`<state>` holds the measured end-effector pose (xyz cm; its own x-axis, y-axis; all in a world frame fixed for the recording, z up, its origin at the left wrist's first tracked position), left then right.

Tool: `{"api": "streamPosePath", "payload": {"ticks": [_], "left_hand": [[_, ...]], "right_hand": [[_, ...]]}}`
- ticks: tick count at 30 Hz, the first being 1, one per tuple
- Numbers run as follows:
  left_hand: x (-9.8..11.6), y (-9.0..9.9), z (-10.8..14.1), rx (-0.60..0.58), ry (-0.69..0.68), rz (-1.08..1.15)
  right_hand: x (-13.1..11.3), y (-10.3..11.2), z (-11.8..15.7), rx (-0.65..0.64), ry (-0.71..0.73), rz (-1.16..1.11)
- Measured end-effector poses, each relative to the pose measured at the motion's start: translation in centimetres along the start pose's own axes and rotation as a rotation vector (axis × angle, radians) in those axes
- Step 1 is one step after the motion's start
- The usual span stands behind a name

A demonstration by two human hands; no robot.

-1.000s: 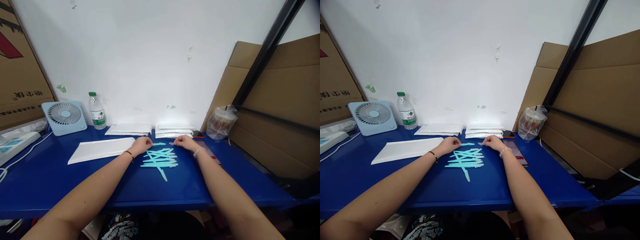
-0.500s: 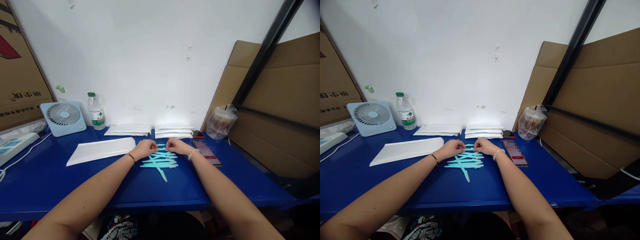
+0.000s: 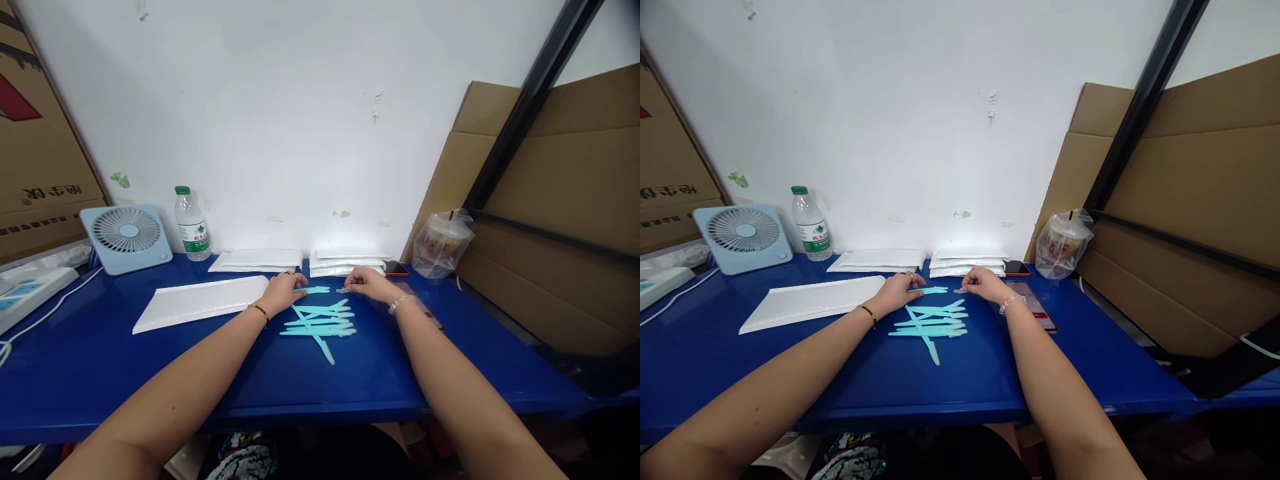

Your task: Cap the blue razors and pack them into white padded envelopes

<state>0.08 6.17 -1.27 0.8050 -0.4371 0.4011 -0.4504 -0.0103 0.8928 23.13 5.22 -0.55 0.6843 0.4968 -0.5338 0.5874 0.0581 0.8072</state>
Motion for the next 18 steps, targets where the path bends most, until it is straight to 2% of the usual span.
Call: {"api": "streamPosePath", "payload": {"ticks": [5, 8, 13, 18], "left_hand": [[1.4, 0.2, 0.6, 0.027, -0.053, -0.006], [3.0, 0.0, 1.2, -0.004, -0.138, 0.029], [4.4, -0.7, 1.5, -0.073, -0.216, 0.015], [2.4, -0.1, 0.5, 0.004, -0.119, -0.104]], "right_hand": [[-1.4, -1.4, 0.2, -0.182, 0.098, 0.009], [-1.5, -2.0, 0.2, -0.224, 0.112, 0.03], [-2.0, -2.0, -0.1, -0.179, 0.145, 0.016], [-1.0, -0.7, -0.1, -0.089, 0.089, 0.079]]}}
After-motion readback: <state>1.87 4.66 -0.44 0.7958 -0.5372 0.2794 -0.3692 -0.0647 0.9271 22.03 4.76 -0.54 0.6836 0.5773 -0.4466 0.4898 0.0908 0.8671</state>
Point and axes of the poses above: each hand's wrist, its own z-axis away from the middle knuckle, its own y-axis out of the back of the hand, x = y × z, the point moved 6 cm from there along -z, towards the middle knuckle, and after that the axes turned 4 degrees about y, right-handed, at the moved point
